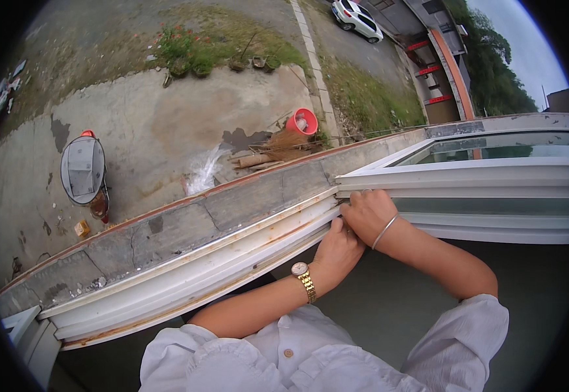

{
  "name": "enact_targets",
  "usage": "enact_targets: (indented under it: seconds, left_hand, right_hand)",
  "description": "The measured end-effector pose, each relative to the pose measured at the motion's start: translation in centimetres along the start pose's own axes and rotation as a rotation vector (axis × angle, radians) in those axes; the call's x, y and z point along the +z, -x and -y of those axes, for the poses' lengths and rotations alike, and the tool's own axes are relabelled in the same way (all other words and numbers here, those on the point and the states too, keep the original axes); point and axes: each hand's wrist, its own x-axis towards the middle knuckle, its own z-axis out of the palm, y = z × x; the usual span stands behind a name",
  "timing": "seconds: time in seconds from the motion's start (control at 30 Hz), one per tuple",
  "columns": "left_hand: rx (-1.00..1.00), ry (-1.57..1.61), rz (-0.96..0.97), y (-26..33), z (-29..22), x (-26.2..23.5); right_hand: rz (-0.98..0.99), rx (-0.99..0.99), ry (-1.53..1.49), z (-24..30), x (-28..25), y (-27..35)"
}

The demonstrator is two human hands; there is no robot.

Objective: The person cleans a window frame using a cloth and a sponge. They wipe the frame, dip the cloth into a bucket of water, and continue scrubbing the frame with a sponge. The person also adjusts the window screen during the process.

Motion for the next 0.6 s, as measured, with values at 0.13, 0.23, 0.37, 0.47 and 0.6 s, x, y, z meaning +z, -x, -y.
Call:
enact_targets:
  seconds: [0.13,0.23,0.37,0.47,0.6]
  left_hand:
    - [-0.011,-0.033,-0.012,0.5,0.9,-0.7]
    - [-0.034,0.018,-0.006,1.4,1.6,-1.8]
    - [-0.111,0.097,0.009,4.6,2.8,-4.7]
    - [-0.161,0.131,0.024,8.1,3.8,-7.4]
    - [-0.183,0.127,0.039,11.7,5.1,-10.9]
  right_hand:
    - [-0.031,-0.026,-0.085,-0.6,0.1,0.2]
    - [0.034,-0.041,-0.145,-0.4,-1.4,-0.1]
    - [0.002,-0.063,-0.311,-0.2,-1.9,0.0]
    - [-0.086,-0.133,-0.494,1.7,-3.0,-0.3]
    - [-0.190,-0.184,-0.576,4.8,-3.6,-0.8]
